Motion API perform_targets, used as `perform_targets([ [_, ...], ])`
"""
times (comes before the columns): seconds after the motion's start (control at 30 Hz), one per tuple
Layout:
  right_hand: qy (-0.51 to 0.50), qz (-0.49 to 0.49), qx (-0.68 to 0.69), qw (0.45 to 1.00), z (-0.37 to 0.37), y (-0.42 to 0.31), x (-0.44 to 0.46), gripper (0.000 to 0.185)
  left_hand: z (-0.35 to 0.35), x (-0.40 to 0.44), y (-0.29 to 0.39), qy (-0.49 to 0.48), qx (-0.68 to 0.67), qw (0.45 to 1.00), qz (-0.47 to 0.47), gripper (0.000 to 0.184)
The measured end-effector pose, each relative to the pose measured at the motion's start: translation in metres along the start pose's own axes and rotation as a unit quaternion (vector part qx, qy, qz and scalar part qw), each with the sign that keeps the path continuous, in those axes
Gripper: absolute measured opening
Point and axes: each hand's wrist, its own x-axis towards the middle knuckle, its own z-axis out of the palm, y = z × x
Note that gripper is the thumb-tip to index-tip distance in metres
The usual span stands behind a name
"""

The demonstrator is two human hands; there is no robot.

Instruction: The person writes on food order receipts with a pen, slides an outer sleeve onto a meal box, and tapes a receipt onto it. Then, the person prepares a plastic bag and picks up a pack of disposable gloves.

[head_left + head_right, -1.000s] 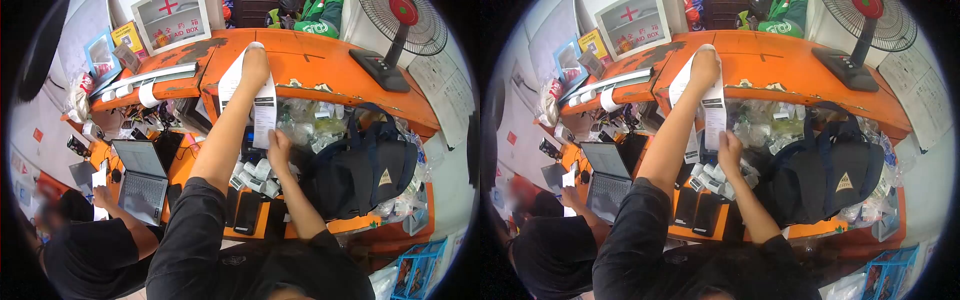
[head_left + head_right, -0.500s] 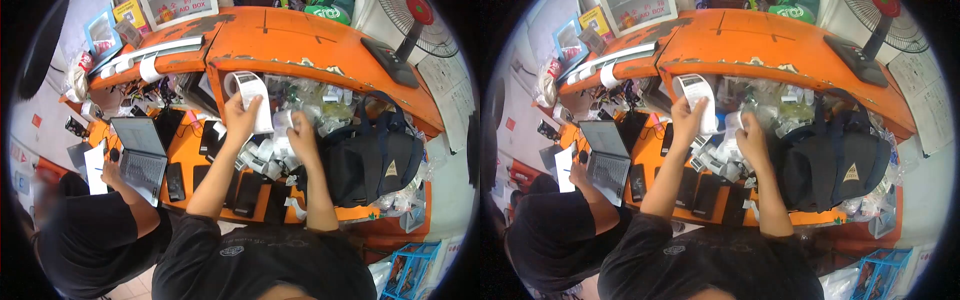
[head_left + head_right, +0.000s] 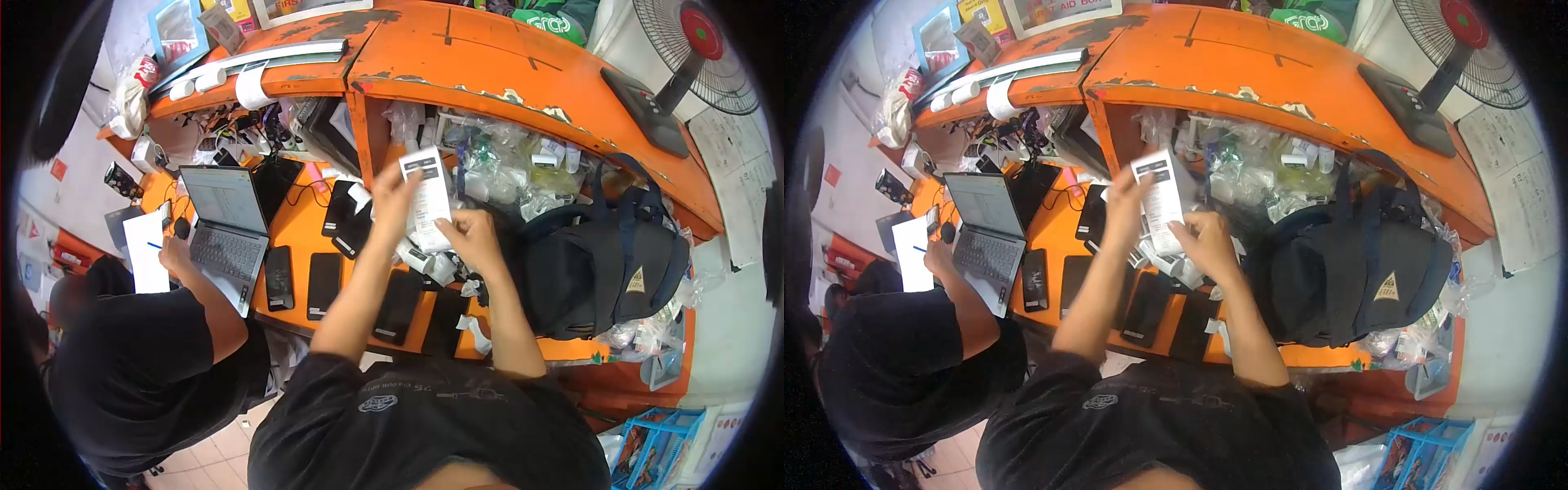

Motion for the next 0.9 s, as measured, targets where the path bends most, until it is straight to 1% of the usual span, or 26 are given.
perform_targets([
  [0.03, 0.008, -0.001, 0.005, 1.0, -0.001, 0.003, -0.003, 0.024, 0.0, 0.023, 0.027, -0.018, 0.062, 0.995, 0.074, 0.015],
  [0.07, 0.03, -0.003, 0.03, 0.999, -0.002, -0.002, -0.006, 0.023, 0.014, 0.04, 0.063, -0.017, 0.057, 0.988, 0.145, 0.023],
  [0.1, 0.041, 0.005, 0.027, 0.999, -0.005, -0.002, -0.004, 0.024, 0.028, 0.054, 0.097, -0.074, -0.009, 0.983, 0.169, 0.038],
  [0.13, 0.053, 0.014, 0.026, 0.998, -0.007, -0.002, -0.001, 0.025, 0.043, 0.07, 0.117, -0.097, 0.012, 0.966, 0.239, 0.046],
  [0.17, 0.066, 0.024, 0.026, 0.997, -0.01, -0.002, 0.002, 0.026, 0.055, 0.088, 0.127, -0.121, 0.032, 0.943, 0.308, 0.054],
  [0.2, 0.104, -0.007, -0.004, 0.995, -0.007, 0.018, 0.011, 0.029, 0.067, 0.109, 0.126, -0.118, 0.074, 0.936, 0.324, 0.057],
  [0.23, 0.13, -0.009, -0.007, 0.991, -0.009, 0.016, 0.02, 0.03, 0.082, 0.128, 0.122, -0.115, 0.115, 0.926, 0.34, 0.06],
  [0.27, 0.157, -0.01, -0.01, 0.987, -0.01, 0.012, 0.028, 0.03, 0.094, 0.142, 0.113, -0.042, 0.217, 0.922, 0.319, 0.061],
  [0.3, 0.184, -0.012, -0.014, 0.983, -0.01, 0.009, 0.035, 0.031, 0.101, 0.154, 0.099, -0.029, 0.284, 0.909, 0.305, 0.063],
  [0.33, 0.191, -0.005, 0.019, 0.981, -0.005, 0.027, 0.042, 0.029, 0.105, 0.166, 0.084, -0.014, 0.349, 0.891, 0.291, 0.065],
  [0.37, 0.199, -0.002, 0.029, 0.98, -0.003, 0.029, 0.043, 0.029, 0.114, 0.166, 0.085, 0.001, 0.411, 0.868, 0.279, 0.067],
  [0.43, 0.212, 0.006, 0.05, 0.976, 0.003, 0.033, 0.04, 0.029, 0.127, 0.167, 0.088, -0.031, 0.461, 0.856, 0.234, 0.063],
  [0.47, 0.211, -0.002, 0.062, 0.976, 0.002, 0.022, 0.036, 0.029, 0.132, 0.165, 0.091, -0.046, 0.485, 0.848, 0.21, 0.06],
  [0.57, 0.223, -0.007, 0.113, 0.968, 0.007, 0.025, 0.039, 0.03, 0.139, 0.179, 0.071, -0.068, 0.56, 0.774, 0.287, 0.049],
  [0.6, 0.224, -0.009, 0.113, 0.968, 0.007, 0.023, 0.044, 0.029, 0.139, 0.181, 0.066, -0.057, 0.581, 0.748, 0.315, 0.042],
  [0.67, 0.228, -0.005, 0.114, 0.967, 0.013, 0.019, 0.052, 0.028, 0.142, 0.187, 0.063, -0.053, 0.587, 0.745, 0.312, 0.042],
  [0.7, 0.178, 0.06, 0.182, 0.965, 0.03, 0.042, 0.062, 0.03, 0.142, 0.185, 0.06, -0.052, 0.59, 0.745, 0.306, 0.042],
  [0.73, 0.096, 0.103, 0.115, 0.983, 0.038, 0.063, 0.061, 0.03, 0.14, 0.181, 0.06, -0.061, 0.583, 0.753, 0.301, 0.042],
  [0.77, 0.014, 0.14, 0.048, 0.989, 0.041, 0.077, 0.062, 0.031, 0.139, 0.18, 0.063, -0.069, 0.574, 0.759, 0.301, 0.043],
  [0.8, -0.012, 0.087, -0.041, 0.995, 0.039, 0.075, 0.054, 0.035, 0.138, 0.18, 0.067, -0.074, 0.564, 0.766, 0.301, 0.043],
  [0.83, -0.003, 0.101, -0.094, 0.99, 0.036, 0.074, 0.042, 0.044, 0.136, 0.179, 0.07, -0.08, 0.506, 0.791, 0.336, 0.046],
  [0.87, 0.032, 0.121, -0.16, 0.979, 0.034, 0.065, 0.027, 0.048, 0.134, 0.176, 0.072, -0.086, 0.445, 0.812, 0.367, 0.05],
  [0.9, 0.04, 0.141, -0.197, 0.97, 0.023, 0.05, 0.021, 0.05, 0.131, 0.171, 0.075, -0.093, 0.383, 0.829, 0.397, 0.053],
])
